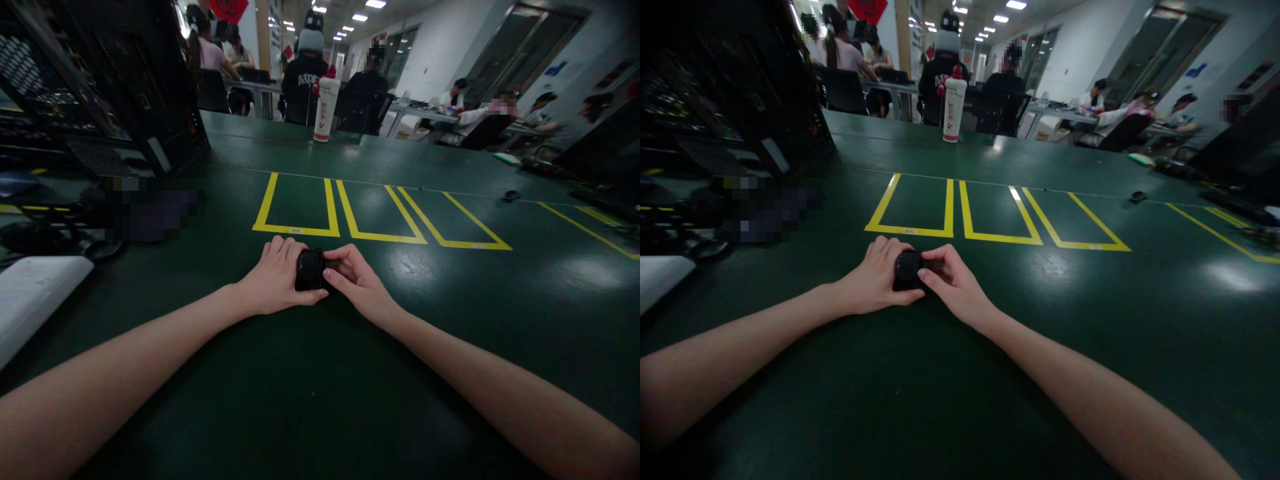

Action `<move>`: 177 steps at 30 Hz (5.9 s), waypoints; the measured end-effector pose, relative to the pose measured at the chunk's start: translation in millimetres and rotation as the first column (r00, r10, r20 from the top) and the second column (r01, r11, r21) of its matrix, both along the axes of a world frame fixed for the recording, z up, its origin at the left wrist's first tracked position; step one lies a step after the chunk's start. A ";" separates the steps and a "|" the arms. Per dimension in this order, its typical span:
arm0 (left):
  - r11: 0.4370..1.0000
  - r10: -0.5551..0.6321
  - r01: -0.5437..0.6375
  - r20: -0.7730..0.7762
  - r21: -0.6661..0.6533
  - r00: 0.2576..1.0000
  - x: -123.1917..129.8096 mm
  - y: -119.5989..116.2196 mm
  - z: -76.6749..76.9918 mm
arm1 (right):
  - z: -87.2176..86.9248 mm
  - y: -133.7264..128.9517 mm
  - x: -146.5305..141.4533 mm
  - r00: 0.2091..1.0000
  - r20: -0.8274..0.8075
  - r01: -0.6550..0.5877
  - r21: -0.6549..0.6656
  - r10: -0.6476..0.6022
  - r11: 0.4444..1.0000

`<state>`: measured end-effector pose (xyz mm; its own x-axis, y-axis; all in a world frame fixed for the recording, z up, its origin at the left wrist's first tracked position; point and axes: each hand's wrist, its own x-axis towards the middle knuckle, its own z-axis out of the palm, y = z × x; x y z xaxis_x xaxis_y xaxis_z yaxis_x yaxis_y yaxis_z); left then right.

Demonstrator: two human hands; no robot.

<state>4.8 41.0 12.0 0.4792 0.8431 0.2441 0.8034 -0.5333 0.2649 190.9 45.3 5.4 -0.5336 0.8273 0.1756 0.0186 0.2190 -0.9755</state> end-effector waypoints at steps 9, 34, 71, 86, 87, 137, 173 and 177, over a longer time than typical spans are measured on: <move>1.000 0.011 -0.011 0.008 0.005 1.000 0.7 -0.6 -0.1 | -2.8 1.3 0.8 0.997 -0.041 -0.072 0.000 0.071 0.997; 0.995 -0.013 0.016 -0.032 0.099 0.999 -0.6 -1.3 -4.9 | -8.5 4.5 -5.0 0.998 -0.033 0.056 0.123 -0.052 0.991; 0.996 0.089 -0.089 0.052 0.009 0.995 1.2 -17.8 0.7 | -3.1 -1.2 -4.9 1.000 -0.027 -0.001 0.007 0.001 1.000; 0.993 0.090 -0.084 0.072 -0.076 0.993 -0.9 -15.0 4.9 | 3.0 -0.8 -4.6 0.999 0.020 -0.041 0.000 0.041 0.999; 0.994 0.087 -0.081 0.070 -0.077 0.994 -1.2 -14.9 4.8 | 2.8 -1.0 -5.5 0.999 0.018 -0.030 -0.015 0.030 0.999; 0.993 0.074 -0.064 0.102 -0.101 0.992 -2.5 -14.4 5.4 | 7.6 -1.0 -2.1 0.998 -0.019 -0.065 -0.125 0.063 0.990; 0.997 0.067 -0.066 0.040 -0.044 0.997 -0.4 -17.1 6.6 | 11.6 -7.9 -10.6 0.993 0.109 0.047 -0.054 -0.041 0.997; 0.997 0.073 -0.072 0.036 -0.028 0.997 0.2 -16.9 5.3 | 10.6 -8.7 -11.4 0.995 0.088 0.053 -0.069 -0.047 0.996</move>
<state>5.0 24.1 17.4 0.4073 0.8819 0.2373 0.8293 -0.4660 0.3083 179.6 36.6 16.0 -0.5021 0.8619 0.0707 0.1119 0.1458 -0.9830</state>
